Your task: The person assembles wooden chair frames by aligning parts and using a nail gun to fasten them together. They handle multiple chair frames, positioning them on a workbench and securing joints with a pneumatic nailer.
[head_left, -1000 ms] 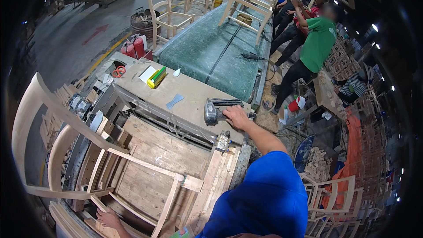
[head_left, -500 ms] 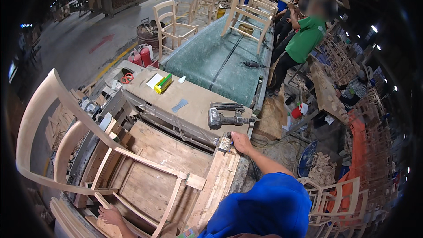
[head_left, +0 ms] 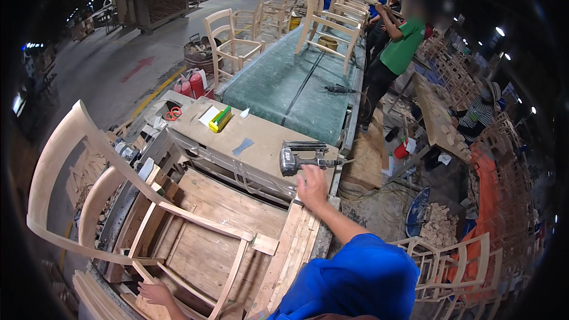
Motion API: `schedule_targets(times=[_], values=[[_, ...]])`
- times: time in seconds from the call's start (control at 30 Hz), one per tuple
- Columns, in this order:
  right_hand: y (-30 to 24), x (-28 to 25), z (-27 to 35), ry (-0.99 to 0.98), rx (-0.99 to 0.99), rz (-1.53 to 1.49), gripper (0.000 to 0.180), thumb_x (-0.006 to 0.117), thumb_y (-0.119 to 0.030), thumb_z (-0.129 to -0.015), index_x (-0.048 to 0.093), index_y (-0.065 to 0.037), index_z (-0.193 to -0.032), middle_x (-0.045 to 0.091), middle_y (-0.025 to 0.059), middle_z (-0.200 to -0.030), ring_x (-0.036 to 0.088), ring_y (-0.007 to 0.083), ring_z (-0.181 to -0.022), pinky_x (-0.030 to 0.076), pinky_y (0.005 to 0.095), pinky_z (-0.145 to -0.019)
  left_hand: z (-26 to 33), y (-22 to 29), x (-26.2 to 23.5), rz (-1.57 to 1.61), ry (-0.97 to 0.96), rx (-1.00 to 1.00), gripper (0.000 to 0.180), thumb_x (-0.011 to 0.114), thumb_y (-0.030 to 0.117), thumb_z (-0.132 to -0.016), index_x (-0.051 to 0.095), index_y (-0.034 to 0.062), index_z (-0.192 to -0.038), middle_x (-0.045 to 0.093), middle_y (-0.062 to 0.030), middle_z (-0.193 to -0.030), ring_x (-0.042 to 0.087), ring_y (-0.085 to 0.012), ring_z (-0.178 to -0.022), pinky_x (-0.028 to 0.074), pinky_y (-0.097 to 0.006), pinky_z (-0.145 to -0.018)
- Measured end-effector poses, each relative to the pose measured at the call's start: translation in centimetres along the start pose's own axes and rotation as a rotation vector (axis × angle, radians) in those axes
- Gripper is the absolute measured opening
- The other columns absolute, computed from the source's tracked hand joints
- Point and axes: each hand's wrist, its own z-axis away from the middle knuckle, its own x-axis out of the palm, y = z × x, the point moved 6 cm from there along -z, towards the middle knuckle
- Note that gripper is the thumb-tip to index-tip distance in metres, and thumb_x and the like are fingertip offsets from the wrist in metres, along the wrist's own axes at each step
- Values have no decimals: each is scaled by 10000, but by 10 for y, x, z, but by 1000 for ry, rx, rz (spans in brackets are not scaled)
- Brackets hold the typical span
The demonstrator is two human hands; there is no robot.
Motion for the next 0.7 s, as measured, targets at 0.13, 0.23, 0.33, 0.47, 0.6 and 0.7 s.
schedule_targets(times=[0.13,0.23,0.33,0.47,0.6,0.7], values=[[-87,77,23,-563,-20,-381,385,646,-258,-958,644,3,-1241,671,211,-1128,651,380,-1072,525,460,-923,1,-1,4,-27,-49,13,878,770,351,-881,305,90,-1578,355,-188,-1607,362,-379,-1474,402,-626,-1097],[-134,152,70,-872,-161,-366,471,661,-269,-946,593,14,-1316,671,246,-1160,648,411,-1099,524,473,-972,12,6,12,-51,-118,61,911,784,245,-860,263,76,-1589,290,-213,-1636,328,-399,-1491,383,-635,-1111],[-172,210,113,-1206,-124,-223,650,686,-325,-927,469,28,-1428,658,289,-1213,631,432,-1160,511,489,-999,29,-8,21,-48,-152,99,923,765,126,-840,235,54,-1592,246,-221,-1654,303,-415,-1503,351,-625,-1139],[-179,256,128,-1383,-28,-225,709,700,-324,-908,410,41,-1443,666,294,-1184,628,437,-1175,513,499,-989,52,-11,28,-49,-190,147,957,778,60,-782,250,30,-1580,265,-218,-1649,287,-419,-1510,357,-567,-1153],[-204,269,130,-1496,142,-367,587,658,-226,-906,462,-24,-1422,672,289,-1167,643,436,-1149,524,502,-970,52,-31,35,-18,-159,142,936,732,29,-779,238,-36,-1572,233,-244,-1656,249,-448,-1515,293,-542,-1197],[-184,285,117,-1352,67,-348,509,625,-166,-885,543,-62,-1376,681,271,-1168,671,415,-1092,547,486,-918,53,-9,33,137,-171,260,942,694,17,-783,194,-89,-1574,198,-283,-1656,210,-466,-1523,198,-517,-1255]])
